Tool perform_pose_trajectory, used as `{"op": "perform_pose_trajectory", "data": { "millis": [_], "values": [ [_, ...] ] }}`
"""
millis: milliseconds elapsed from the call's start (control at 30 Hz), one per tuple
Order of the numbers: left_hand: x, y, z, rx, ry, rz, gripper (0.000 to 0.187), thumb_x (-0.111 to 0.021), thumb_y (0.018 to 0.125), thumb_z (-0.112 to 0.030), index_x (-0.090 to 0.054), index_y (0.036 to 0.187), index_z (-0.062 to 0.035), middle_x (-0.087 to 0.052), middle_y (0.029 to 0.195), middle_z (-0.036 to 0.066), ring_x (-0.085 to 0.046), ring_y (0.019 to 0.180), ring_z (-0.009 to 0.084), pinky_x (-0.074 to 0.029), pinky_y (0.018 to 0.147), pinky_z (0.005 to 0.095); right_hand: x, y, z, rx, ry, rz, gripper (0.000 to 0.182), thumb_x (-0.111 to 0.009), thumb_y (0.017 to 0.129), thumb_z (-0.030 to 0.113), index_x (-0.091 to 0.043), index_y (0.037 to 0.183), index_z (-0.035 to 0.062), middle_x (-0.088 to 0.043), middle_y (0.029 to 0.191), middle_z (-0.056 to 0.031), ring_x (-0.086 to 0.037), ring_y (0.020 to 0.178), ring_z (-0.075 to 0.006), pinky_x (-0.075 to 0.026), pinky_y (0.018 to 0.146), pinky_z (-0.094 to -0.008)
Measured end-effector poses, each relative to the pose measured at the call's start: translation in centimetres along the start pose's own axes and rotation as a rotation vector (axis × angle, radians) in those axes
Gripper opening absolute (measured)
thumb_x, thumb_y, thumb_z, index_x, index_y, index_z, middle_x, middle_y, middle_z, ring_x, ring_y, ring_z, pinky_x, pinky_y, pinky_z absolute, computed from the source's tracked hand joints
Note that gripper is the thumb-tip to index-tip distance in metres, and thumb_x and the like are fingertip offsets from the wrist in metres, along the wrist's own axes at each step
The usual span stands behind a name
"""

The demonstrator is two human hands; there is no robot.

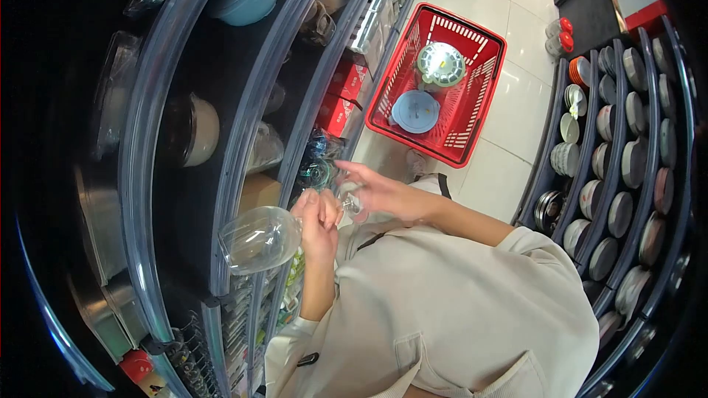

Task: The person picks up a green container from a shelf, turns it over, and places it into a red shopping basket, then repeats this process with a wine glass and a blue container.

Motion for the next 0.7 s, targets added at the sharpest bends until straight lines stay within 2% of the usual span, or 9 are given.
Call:
{"op": "perform_pose_trajectory", "data": {
  "millis": [33,100,233,333,400,433,500,600,700],
  "values": [
    [-0.3,0.2,0.0,0.007,0.007,0.003,0.038,-0.042,0.099,-0.026,-0.032,0.065,-0.0129,-0.027,0.051,-0.003,-0.026,0.052,0.0073,-0.026,0.047,0.0237,0.6,0.1,0.0,0.004,0.008,-0.004,0.062,-0.047,0.098,0.042,-0.027,0.147,0.0085,-0.052,0.126,-0.0142,-0.056,0.108,-0.0202,-0.048,0.083,-0.0312],
    [-0.9,0.6,0.2,0.029,0.069,0.024,0.039,-0.041,0.1,-0.026,-0.031,0.065,-0.0129,-0.028,0.051,-0.003,-0.026,0.052,0.0078,-0.027,0.047,0.0236,2.1,0.4,-0.2,-0.437,0.247,0.113,0.059,-0.048,0.098,0.04,-0.03,0.144,0.0072,-0.052,0.126,-0.0147,-0.062,0.098,-0.0212,-0.05,0.08,-0.0334],
    [-1.8,1.2,0.3,0.099,0.018,0.054,0.039,-0.041,0.1,-0.026,-0.031,0.064,-0.0128,-0.026,0.051,-0.003,-0.026,0.053,0.0087,-0.027,0.048,0.0247,2.8,-0.2,0.1,-0.482,0.392,0.159,0.052,-0.047,0.099,0.039,-0.035,0.137,0.0053,-0.053,0.122,-0.0144,-0.064,0.086,-0.0205,-0.051,0.077,-0.0334],
    [-2.2,2.0,0.5,0.101,0.019,0.077,0.041,-0.038,0.101,-0.028,-0.031,0.063,-0.0133,-0.024,0.051,-0.004,-0.025,0.053,0.0089,-0.027,0.049,0.0253,3.0,-0.3,-0.1,-0.285,0.36,0.124,0.044,-0.049,0.099,0.034,-0.039,0.129,0.0037,-0.053,0.119,-0.013,-0.061,0.088,-0.0188,-0.049,0.079,-0.0311],
    [-2.6,2.5,0.6,0.114,-0.026,0.062,0.042,-0.036,0.101,-0.029,-0.031,0.062,-0.0137,-0.023,0.05,-0.004,-0.024,0.053,0.0092,-0.026,0.049,0.0253,3.1,-0.4,-0.4,0.064,0.062,0.047,0.049,-0.06,0.094,0.028,-0.038,0.13,0.0027,-0.052,0.119,-0.0106,-0.057,0.094,-0.018,-0.046,0.082,-0.0313],
    [-2.8,2.7,0.5,0.126,-0.081,0.055,0.043,-0.034,0.102,-0.03,-0.031,0.061,-0.0142,-0.022,0.049,-0.005,-0.024,0.054,0.0095,-0.026,0.049,0.0253,3.1,-0.6,-0.6,0.062,0.07,0.052,0.049,-0.06,0.094,0.028,-0.038,0.13,0.0027,-0.052,0.119,-0.0106,-0.057,0.094,-0.018,-0.046,0.082,-0.0313],
    [-3.0,3.0,0.3,0.147,-0.092,0.054,0.045,-0.031,0.102,-0.031,-0.031,0.06,-0.0152,-0.022,0.048,-0.005,-0.024,0.053,0.01,-0.026,0.049,0.0256,3.4,-1.0,-0.6,0.332,-0.261,0.015,0.059,-0.072,0.085,0.022,-0.038,0.13,0.0035,-0.049,0.123,-0.0115,-0.054,0.103,-0.0207,-0.044,0.087,-0.0333],
    [-2.6,3.3,0.5,0.119,-0.108,0.123,0.046,-0.035,0.102,-0.031,-0.032,0.06,-0.0127,-0.027,0.051,-0.002,-0.024,0.052,0.0111,-0.025,0.052,0.0274,4.0,-1.0,-0.1,0.558,-0.571,0.012,0.07,-0.077,0.08,0.026,-0.036,0.131,0.0035,-0.041,0.128,-0.0156,-0.054,0.108,-0.0257,-0.044,0.094,-0.0387],
    [-2.7,3.6,0.6,0.064,-0.037,0.22,0.046,-0.036,0.102,-0.03,-0.032,0.06,-0.0124,-0.029,0.05,-0.002,-0.025,0.052,0.0114,-0.024,0.052,0.0279,3.9,-1.3,1.1,0.688,-0.761,-0.021,0.072,-0.082,0.075,0.025,-0.038,0.129,0.0053,-0.043,0.128,-0.0191,-0.053,0.109,-0.0313,-0.044,0.094,-0.0393]
  ]
}}
Point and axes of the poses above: each hand's wrist, its own y-axis towards the middle knuckle, its own x-axis out of the back of the hand, z = x × y, the point moved 1 cm from there along y, towards the middle knuckle
